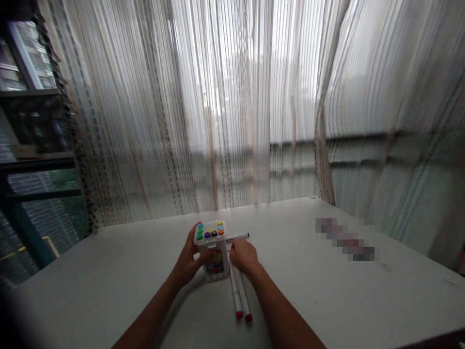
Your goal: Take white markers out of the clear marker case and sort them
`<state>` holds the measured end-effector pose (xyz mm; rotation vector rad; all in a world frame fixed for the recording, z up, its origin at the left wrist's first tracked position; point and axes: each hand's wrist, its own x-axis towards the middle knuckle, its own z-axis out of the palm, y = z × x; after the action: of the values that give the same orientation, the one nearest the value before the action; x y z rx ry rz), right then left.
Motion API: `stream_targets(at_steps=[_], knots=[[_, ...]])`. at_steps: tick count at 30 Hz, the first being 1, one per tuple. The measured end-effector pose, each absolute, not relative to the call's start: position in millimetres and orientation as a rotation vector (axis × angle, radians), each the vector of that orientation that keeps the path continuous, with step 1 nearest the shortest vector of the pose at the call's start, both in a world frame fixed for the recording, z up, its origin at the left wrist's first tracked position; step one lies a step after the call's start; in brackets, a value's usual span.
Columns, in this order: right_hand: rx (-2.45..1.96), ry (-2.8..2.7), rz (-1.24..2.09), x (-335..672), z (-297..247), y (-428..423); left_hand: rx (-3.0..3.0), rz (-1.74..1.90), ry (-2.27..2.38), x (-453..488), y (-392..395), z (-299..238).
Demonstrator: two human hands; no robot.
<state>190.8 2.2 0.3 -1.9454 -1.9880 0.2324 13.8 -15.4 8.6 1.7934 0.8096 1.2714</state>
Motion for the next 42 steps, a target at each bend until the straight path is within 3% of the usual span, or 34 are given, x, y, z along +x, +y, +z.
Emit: stream_targets(at_steps=[9,21,42], knots=[[-1.776,-1.97,-0.044,191,1,12,1.799,1.285,0.805,13,-16,9],[-2.027,-1.975,0.076,201,-1,6,1.779,1.27,0.825,13,-17,9],[-1.974,-1.761,0.351,198,0,9,1.764,1.287,0.838,13,-12,4]])
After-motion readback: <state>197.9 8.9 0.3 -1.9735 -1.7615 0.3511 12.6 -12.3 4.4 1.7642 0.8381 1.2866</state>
